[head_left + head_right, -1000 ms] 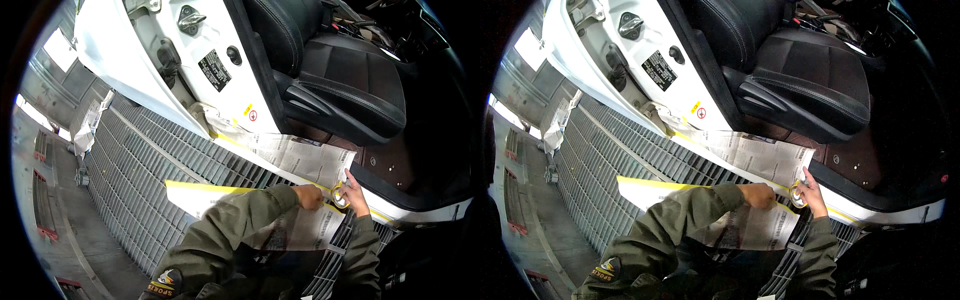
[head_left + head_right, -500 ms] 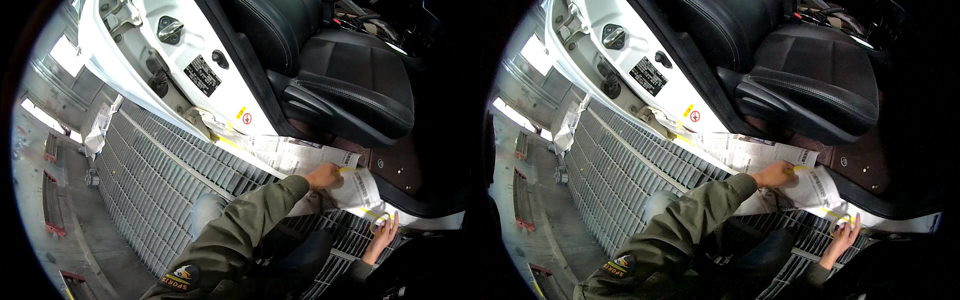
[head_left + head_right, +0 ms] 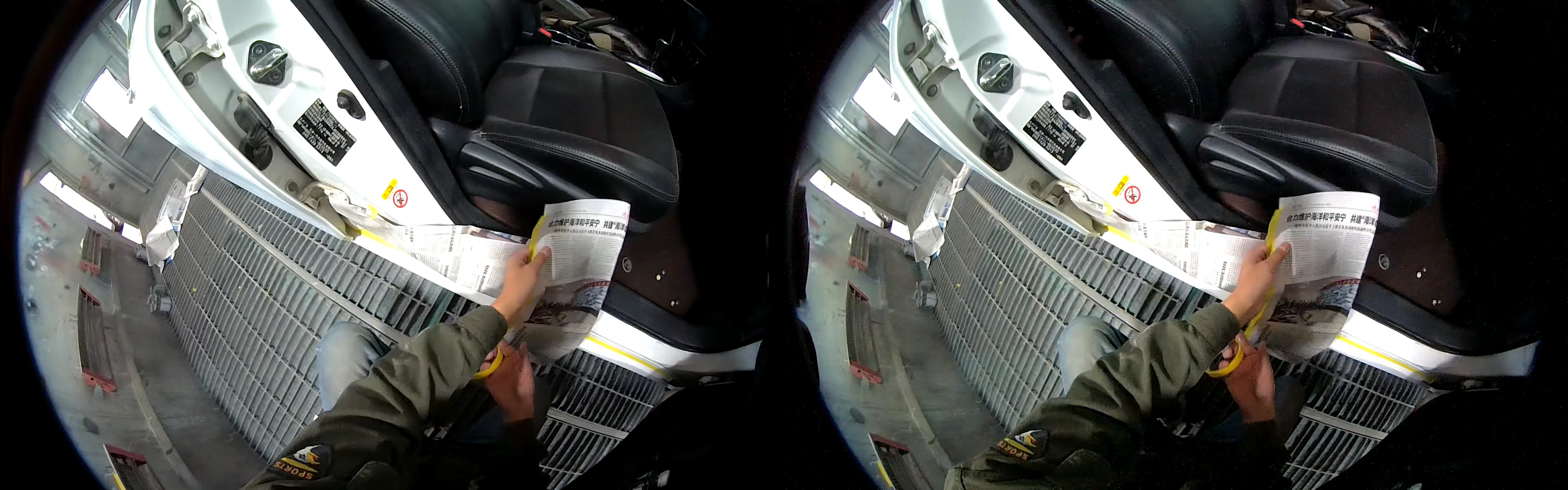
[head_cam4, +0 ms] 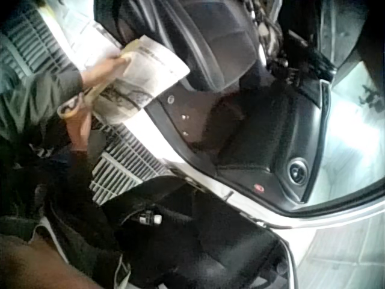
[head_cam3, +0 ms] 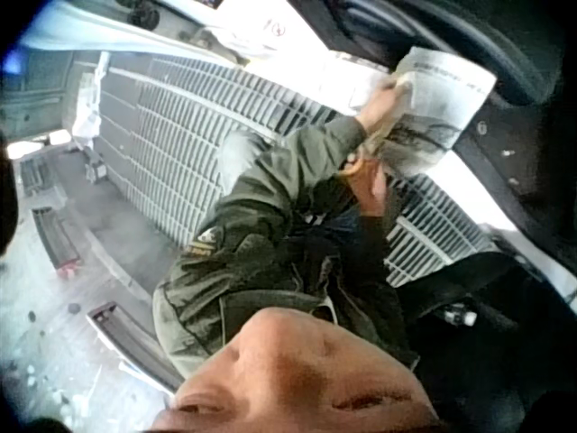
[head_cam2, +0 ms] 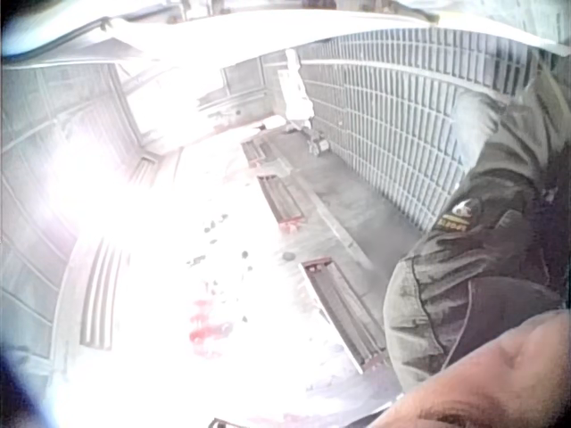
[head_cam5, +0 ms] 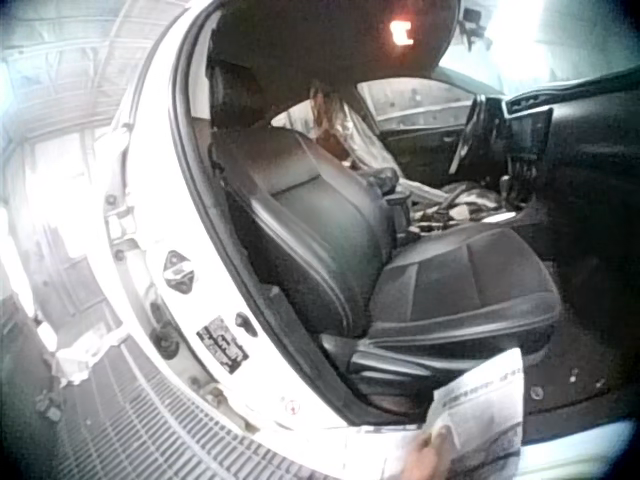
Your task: The person applies yellow masking tape along the edges of a white car door and then covers the door with newspaper sheets secured by tape. They work around the door frame and interior sill, smoothing the paper and tape to protect the surface.
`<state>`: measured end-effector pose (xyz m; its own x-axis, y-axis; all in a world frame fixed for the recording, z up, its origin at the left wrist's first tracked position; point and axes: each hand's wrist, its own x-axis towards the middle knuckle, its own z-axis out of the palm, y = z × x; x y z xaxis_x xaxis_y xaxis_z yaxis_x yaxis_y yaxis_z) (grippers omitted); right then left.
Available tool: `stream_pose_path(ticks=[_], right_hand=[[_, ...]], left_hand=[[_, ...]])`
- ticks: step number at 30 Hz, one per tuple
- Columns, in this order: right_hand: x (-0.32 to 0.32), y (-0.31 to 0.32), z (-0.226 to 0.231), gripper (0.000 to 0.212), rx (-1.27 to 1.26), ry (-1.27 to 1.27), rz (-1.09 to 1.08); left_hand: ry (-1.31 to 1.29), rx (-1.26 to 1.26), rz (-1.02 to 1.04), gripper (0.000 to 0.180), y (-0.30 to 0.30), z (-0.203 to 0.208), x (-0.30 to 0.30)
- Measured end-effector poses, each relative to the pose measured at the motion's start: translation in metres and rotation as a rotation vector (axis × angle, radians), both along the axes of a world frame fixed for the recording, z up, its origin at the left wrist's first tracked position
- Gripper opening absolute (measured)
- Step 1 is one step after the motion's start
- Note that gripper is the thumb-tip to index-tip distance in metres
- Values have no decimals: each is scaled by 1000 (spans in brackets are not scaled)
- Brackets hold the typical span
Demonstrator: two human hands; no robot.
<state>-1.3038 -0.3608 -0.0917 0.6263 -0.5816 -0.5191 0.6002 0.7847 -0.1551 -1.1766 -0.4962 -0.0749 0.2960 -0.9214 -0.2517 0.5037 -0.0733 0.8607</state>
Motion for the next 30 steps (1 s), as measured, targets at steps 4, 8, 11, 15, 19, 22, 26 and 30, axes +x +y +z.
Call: stream_pose_path(ticks=[4, 8, 11, 15, 19, 22, 26, 30], right_hand=[[3, -9, -31, 68, 158, -71, -192], [-8, -10, -43, 66, 201, -235, -376], [-14, -9, -54, 58, 189, -290, -464], [-27, -4, -82, 46, 54, -258, -554], [-45, 4, -80, 34, 62, -63, -618], [-71, -10, -73, 25, -43, 113, -626], [-146, -29, -98, 12, -205, 313, -664], [-191, -44, -74, 11, -274, 436, -725]], left_hand=[[169, -31, 51, 29, 6, 4, -11], [298, -63, 89, 31, 13, 10, -17], [317, -62, 108, 33, 16, 14, -16], [329, -98, 132, 34, 22, 23, -10], [313, -110, 135, 28, 40, 42, 1], [146, -73, 81, 22, 42, 46, -6], [-37, -89, -21, 24, 55, 36, -17], [-175, -129, -94, 28, 71, 30, -34]])
